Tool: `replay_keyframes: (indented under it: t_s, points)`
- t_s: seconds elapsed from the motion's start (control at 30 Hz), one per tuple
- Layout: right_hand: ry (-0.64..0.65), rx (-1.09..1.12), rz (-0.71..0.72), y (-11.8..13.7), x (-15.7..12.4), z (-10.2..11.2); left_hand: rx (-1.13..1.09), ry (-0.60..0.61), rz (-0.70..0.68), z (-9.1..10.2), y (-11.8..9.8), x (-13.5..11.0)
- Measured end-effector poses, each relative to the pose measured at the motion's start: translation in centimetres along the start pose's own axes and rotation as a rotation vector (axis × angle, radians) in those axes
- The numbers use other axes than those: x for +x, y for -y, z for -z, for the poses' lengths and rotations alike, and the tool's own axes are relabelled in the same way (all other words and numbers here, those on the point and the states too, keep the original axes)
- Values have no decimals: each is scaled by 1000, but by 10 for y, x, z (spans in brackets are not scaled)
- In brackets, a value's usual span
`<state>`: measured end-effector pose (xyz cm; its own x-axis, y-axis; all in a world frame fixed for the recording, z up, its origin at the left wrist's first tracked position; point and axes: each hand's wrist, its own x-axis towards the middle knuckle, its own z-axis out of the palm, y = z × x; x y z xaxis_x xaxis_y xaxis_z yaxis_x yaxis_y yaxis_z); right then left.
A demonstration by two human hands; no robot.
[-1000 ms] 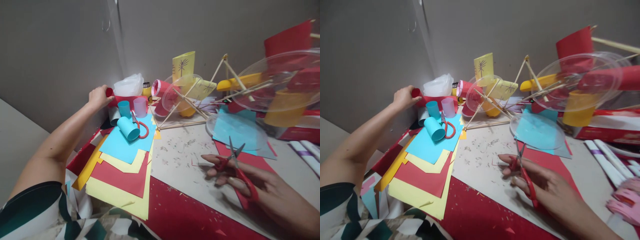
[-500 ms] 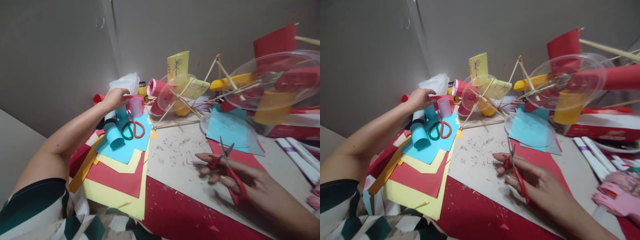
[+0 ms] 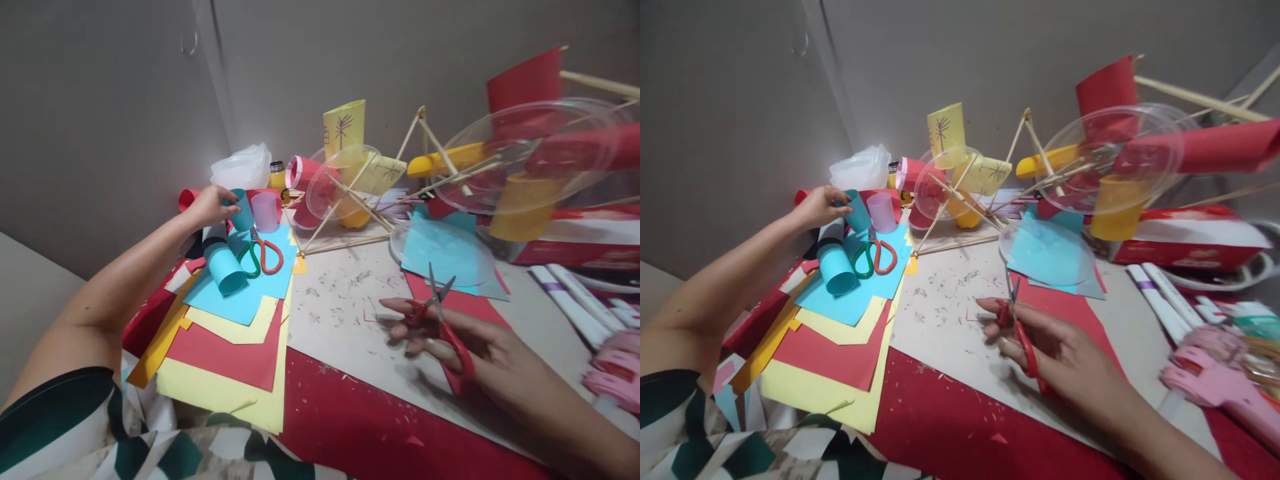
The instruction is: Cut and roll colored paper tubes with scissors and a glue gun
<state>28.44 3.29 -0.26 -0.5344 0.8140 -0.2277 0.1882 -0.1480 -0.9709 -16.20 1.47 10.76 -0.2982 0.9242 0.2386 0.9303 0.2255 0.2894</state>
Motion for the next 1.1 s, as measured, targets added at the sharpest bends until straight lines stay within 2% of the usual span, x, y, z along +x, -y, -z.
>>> replay_keyframes:
  t_s: [0.03,0.1,0.17,0.23,0.43,0.53,0.63,0.73,0.8,0.87,0.9,0.97,1.03,1.07,1.1]
  points:
    - [12,8,15,1,0,1,-50,-48,7,4,-6,-5]
    - [45,-5,65,2,0,4,-330,-160,26,12,-24,-18]
    - [71,-14,118,4,2,7,-640,-123,13,17,-47,-34]
    - [94,32,162,5,2,8,-830,-88,25,17,-71,-50]
    - [215,318,313,20,-9,-1,-1038,85,34,-13,-131,-83]
    - [292,384,342,25,-14,-4,-1070,212,1,-30,-153,-91]
    - [379,445,371,23,-14,-4,-1093,250,-47,-41,-171,-96]
    - [417,477,377,20,-12,-2,-1088,233,-73,-49,-181,-96]
    - [368,488,376,22,-12,-1,-1047,214,-72,-52,-183,-94]
    - [281,504,370,26,-13,0,-990,127,-88,-50,-183,-95]
    - [235,517,367,28,-14,1,-959,40,-119,-47,-184,-99]
    - [161,553,362,33,-15,2,-871,-178,-234,-35,-188,-113]
    - [115,589,361,36,-14,4,-764,-303,-400,-20,-193,-139]
    - [103,606,356,37,-12,5,-708,-258,-509,-12,-196,-155]
    - [96,622,346,36,-11,6,-656,-116,-633,-7,-199,-173]
